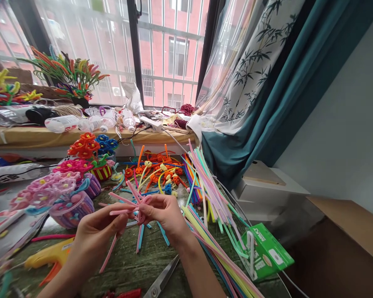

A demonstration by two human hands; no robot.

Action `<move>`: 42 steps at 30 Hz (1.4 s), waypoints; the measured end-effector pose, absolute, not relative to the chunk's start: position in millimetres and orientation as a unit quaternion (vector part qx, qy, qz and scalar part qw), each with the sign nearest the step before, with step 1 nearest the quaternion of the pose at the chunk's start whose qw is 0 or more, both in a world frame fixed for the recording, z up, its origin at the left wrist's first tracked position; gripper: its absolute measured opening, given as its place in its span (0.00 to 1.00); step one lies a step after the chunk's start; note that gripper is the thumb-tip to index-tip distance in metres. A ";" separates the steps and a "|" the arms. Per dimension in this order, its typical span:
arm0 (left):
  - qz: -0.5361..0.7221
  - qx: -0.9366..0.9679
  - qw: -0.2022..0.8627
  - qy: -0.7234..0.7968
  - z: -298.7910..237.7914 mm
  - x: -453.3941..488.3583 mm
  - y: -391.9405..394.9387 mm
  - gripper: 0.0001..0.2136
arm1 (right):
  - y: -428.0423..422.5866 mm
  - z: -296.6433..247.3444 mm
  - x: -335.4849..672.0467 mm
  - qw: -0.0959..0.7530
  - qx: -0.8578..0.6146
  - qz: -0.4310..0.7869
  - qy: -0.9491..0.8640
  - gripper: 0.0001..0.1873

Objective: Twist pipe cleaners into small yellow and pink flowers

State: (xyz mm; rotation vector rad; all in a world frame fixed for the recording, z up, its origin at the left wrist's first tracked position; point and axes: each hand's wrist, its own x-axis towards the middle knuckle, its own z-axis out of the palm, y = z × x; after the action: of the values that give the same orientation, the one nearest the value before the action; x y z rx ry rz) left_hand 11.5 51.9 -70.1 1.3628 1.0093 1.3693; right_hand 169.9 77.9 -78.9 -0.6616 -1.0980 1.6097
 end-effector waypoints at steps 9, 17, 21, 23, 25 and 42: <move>0.512 0.586 0.482 0.403 -64.6 16.1 53.6 0.08 | 76.2 -77.5 166.7 0.535 -0.265 0.678 -0.428 0.12; 0.501 0.541 0.498 0.457 -57.0 15.9 50.4 0.14 | 78.8 -83.6 168.0 0.535 -0.262 0.691 -0.409 0.13; 0.513 0.518 0.501 0.465 -62.3 13.9 54.8 0.14 | 78.9 -84.7 166.6 0.535 -0.268 0.702 -0.386 0.14; 0.514 0.505 0.508 0.472 -65.3 12.5 57.0 0.13 | 79.0 -85.2 165.8 0.537 -0.272 0.704 -0.378 0.14; 0.514 0.497 0.520 0.468 -66.8 11.8 58.2 0.13 | 79.3 -86.2 165.4 0.538 -0.278 0.704 -0.371 0.14; 0.502 0.541 0.488 0.466 -65.0 10.2 57.6 0.11 | 75.1 -75.7 164.5 0.559 -0.290 0.656 -0.416 0.12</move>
State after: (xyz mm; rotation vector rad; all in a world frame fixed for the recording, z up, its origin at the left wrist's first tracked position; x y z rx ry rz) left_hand 10.2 57.6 -65.0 1.3162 1.1327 1.2207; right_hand 164.5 75.1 -75.7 -0.6827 -0.9811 1.5464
